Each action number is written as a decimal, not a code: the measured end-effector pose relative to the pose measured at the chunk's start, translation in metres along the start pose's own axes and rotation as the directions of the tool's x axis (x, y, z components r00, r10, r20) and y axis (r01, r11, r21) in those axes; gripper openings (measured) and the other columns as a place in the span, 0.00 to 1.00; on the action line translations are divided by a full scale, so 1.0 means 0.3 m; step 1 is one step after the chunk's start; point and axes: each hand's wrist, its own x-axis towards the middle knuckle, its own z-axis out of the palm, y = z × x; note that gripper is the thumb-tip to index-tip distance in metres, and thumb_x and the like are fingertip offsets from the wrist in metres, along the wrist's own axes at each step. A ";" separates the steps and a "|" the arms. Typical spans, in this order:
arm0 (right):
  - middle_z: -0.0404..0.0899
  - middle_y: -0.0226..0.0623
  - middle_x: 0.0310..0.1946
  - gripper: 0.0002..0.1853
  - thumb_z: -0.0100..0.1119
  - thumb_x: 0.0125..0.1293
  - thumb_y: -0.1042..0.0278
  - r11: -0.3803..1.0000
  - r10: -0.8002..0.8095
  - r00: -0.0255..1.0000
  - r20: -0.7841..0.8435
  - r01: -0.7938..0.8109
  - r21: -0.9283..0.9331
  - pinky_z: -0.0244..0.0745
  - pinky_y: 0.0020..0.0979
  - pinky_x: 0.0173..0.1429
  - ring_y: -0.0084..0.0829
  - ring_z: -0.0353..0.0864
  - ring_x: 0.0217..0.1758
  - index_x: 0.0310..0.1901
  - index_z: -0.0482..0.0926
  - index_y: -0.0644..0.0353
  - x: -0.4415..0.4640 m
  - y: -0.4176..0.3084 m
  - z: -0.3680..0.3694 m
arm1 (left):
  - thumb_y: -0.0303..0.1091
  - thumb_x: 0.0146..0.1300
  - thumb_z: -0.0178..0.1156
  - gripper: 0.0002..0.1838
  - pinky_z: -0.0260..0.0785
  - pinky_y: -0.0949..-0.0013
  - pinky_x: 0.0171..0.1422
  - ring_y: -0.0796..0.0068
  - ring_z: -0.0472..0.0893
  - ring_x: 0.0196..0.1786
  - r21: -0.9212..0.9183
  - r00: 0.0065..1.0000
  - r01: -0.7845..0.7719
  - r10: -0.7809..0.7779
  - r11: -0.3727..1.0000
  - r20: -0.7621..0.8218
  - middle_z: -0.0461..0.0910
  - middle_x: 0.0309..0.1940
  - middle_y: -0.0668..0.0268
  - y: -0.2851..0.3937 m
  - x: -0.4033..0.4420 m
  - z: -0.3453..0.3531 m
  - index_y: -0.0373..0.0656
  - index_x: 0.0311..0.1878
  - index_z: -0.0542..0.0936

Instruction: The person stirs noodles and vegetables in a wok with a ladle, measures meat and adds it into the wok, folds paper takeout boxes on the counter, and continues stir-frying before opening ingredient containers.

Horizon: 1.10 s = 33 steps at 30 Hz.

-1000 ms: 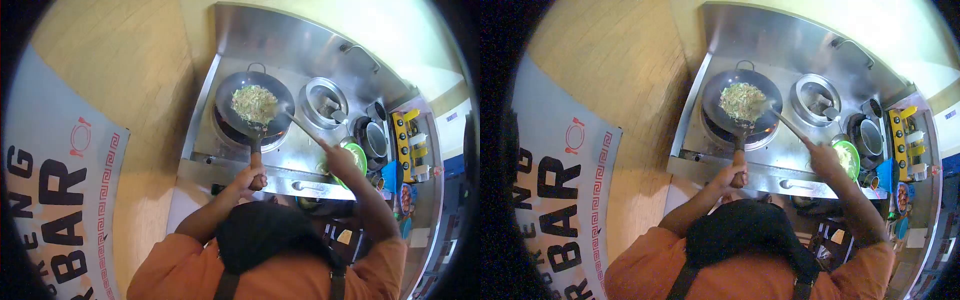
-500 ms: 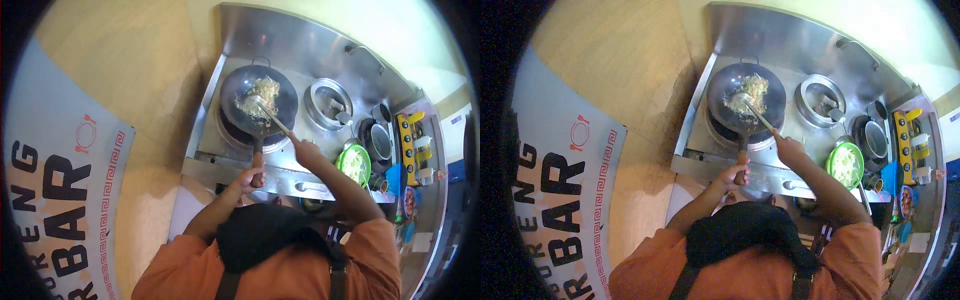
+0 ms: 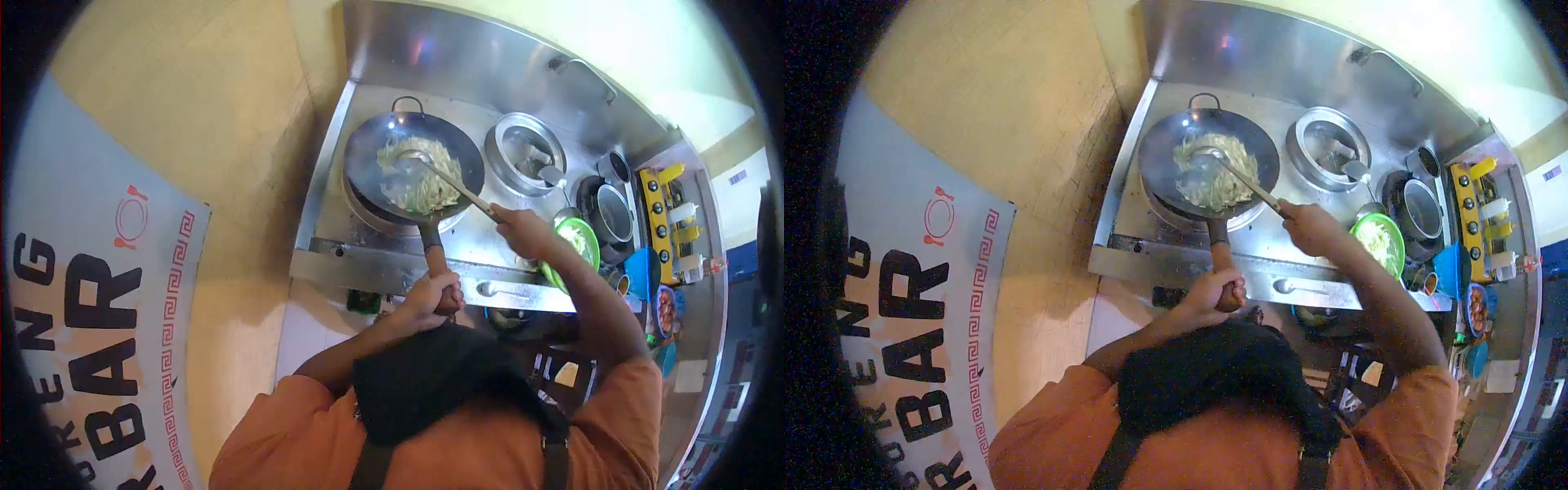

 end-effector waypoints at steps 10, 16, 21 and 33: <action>0.78 0.48 0.26 0.25 0.47 0.61 0.71 0.999 -0.022 0.939 0.344 0.011 0.036 0.73 0.39 0.33 0.41 0.79 0.27 0.61 0.64 0.65 -0.169 -0.139 -0.324 | 0.32 0.61 0.57 0.05 0.65 0.67 0.30 0.76 0.70 0.22 0.079 0.999 -0.036 0.036 0.996 -0.008 0.69 0.21 0.70 0.066 0.160 -0.191 0.47 0.34 0.69; 0.78 0.53 0.26 0.30 0.47 0.62 0.70 0.998 -0.003 0.981 0.196 0.017 -0.067 0.74 0.49 0.36 0.51 0.80 0.29 0.65 0.55 0.63 0.080 -0.051 -0.042 | 0.29 0.61 0.57 0.07 0.65 0.66 0.28 0.76 0.71 0.24 0.094 0.997 -0.024 0.016 0.995 0.080 0.69 0.23 0.71 0.076 0.204 -0.311 0.49 0.38 0.69; 0.78 0.58 0.26 0.28 0.47 0.60 0.72 0.984 0.134 0.950 0.281 -0.096 -0.148 0.73 0.53 0.39 0.57 0.79 0.31 0.64 0.58 0.63 -0.120 -0.221 -0.148 | 0.27 0.58 0.57 0.10 0.68 0.64 0.27 0.73 0.72 0.22 0.061 0.996 -0.024 0.018 0.998 0.090 0.70 0.24 0.69 0.067 0.229 -0.362 0.48 0.38 0.66; 0.78 0.53 0.28 0.27 0.45 0.61 0.71 0.956 0.244 0.949 0.201 -0.200 -0.215 0.75 0.51 0.38 0.50 0.80 0.31 0.64 0.60 0.59 -0.134 -0.183 -0.180 | 0.30 0.58 0.58 0.07 0.71 0.66 0.29 0.74 0.73 0.24 -0.036 0.999 0.026 -0.024 0.999 0.047 0.71 0.23 0.68 0.059 0.043 -0.056 0.43 0.34 0.69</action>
